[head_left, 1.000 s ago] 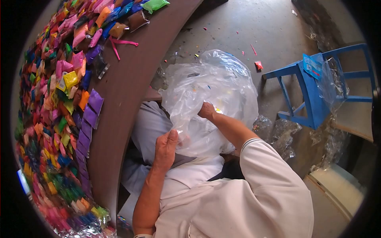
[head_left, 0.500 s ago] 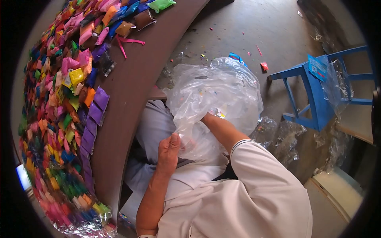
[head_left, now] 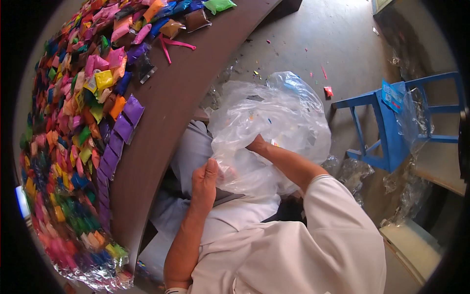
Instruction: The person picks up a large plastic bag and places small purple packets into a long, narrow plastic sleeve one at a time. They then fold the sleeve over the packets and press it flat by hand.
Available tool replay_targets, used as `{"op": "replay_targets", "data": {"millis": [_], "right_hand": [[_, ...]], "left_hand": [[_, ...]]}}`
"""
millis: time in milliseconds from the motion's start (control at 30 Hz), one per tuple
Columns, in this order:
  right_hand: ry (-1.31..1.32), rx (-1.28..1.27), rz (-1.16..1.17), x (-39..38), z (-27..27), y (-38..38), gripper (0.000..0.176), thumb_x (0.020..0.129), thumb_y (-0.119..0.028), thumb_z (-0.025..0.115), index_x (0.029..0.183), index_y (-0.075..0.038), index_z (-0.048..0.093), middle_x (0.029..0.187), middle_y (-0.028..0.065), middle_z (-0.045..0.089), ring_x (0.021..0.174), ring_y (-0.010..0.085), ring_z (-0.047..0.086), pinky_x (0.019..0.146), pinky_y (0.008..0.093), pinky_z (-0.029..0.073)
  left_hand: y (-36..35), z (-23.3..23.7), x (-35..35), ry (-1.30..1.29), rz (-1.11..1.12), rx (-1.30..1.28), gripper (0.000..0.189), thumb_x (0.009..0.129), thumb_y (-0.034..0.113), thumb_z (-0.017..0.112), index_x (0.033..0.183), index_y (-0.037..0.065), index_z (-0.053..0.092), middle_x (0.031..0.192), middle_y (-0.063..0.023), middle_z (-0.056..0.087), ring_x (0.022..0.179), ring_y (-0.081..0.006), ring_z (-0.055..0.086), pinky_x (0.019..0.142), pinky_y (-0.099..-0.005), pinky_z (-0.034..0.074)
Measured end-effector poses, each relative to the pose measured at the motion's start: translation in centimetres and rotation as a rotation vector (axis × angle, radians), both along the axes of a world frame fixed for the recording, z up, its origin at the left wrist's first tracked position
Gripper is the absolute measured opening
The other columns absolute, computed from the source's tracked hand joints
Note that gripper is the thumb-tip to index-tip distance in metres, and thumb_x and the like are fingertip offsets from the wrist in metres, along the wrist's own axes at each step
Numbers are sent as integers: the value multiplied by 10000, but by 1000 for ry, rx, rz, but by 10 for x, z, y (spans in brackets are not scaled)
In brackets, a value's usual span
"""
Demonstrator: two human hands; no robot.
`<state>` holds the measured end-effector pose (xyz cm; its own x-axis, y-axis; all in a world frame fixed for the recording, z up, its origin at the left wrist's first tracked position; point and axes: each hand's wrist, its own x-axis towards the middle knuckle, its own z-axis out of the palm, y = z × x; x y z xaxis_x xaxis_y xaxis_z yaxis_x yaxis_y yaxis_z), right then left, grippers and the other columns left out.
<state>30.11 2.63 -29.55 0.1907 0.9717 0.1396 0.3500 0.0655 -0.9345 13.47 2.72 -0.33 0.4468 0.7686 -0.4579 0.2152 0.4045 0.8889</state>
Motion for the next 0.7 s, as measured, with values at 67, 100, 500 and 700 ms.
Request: {"op": "replay_targets", "data": {"millis": [67,100,500,700], "right_hand": [[-112,-209,108,29,65,-11,374,841,-293,689,1142,-74,646,1087,82,660,1007,226,615,895,380,476],[121,-469,207,51,98,-22,359,857,-279,682,1136,-56,646,1040,73,667,951,200,628,849,361,497],[1034,-291,243,185,273,-53,151,823,-104,578,907,13,621,688,17,556,529,82,444,488,223,329],[1336,-60,374,152,322,2,182,854,-92,496,956,31,582,709,62,570,543,121,468,490,255,379]], "left_hand": [[3,-6,-2,18,48,18,516,1030,414,419,867,-15,654,746,19,583,704,-64,479,653,-234,411],[5,-9,-2,22,66,17,513,1029,413,421,847,-11,644,733,24,568,699,-63,469,645,-235,407],[7,-18,-4,112,-102,189,510,1011,409,471,754,-20,567,649,35,465,646,-80,381,558,-287,344],[3,-14,-24,125,-177,309,513,1009,428,461,832,-32,602,692,-31,561,688,-102,474,629,-271,414]]}}
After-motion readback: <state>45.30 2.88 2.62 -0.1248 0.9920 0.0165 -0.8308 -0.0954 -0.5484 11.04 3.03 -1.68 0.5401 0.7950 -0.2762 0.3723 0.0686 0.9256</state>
